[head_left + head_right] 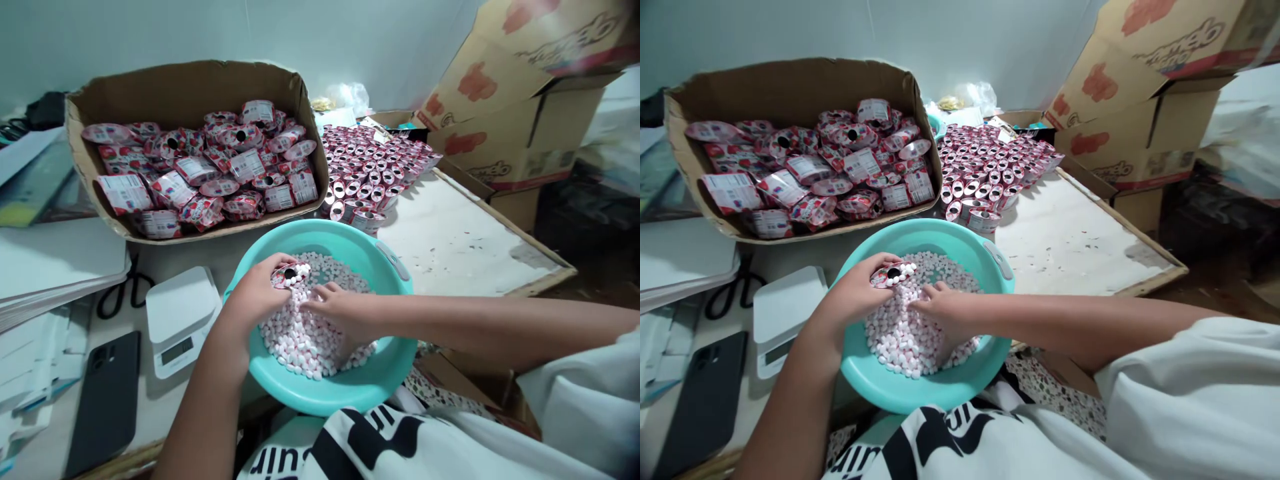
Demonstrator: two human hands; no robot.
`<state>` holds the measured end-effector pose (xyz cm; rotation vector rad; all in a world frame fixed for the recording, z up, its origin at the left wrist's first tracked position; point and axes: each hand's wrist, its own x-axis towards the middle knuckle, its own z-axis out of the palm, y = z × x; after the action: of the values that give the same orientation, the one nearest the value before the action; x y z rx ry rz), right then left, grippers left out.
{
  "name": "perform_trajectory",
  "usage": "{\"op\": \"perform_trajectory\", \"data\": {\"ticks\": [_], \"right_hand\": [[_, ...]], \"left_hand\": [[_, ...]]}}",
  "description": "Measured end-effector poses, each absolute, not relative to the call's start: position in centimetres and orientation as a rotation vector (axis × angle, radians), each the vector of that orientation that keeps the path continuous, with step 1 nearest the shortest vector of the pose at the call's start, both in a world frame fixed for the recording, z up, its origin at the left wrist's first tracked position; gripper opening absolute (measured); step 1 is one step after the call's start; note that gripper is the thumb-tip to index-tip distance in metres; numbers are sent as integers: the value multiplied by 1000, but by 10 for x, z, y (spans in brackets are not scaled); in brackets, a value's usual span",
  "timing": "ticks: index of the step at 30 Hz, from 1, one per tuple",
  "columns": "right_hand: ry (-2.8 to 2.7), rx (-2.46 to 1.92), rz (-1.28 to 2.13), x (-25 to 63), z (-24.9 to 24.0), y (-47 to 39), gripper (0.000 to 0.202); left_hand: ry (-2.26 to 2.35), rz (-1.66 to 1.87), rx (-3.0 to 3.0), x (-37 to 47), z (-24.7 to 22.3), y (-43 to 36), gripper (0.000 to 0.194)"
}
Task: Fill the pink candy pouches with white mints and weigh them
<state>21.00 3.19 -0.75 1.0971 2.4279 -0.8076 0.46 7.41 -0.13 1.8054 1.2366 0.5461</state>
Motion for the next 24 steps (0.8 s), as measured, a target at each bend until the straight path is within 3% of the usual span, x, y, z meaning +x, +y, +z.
{"op": "perform_trajectory", "data": {"ticks": [5,11,17,24], "right_hand": [[2432,1046,-800,206,-3,26,78],[2447,1028,-826,201,-6,30,56],[2585,1261,-884,200,32,57,20],[2829,1359,-659,185,51,78,31]], "left_hand": [[1220,505,1806,4,0,74,55],[1218,469,1838,5,2,71,56],[1207,423,1862,7,3,69,49],[1130,455,1911,4,4,70,54]]}}
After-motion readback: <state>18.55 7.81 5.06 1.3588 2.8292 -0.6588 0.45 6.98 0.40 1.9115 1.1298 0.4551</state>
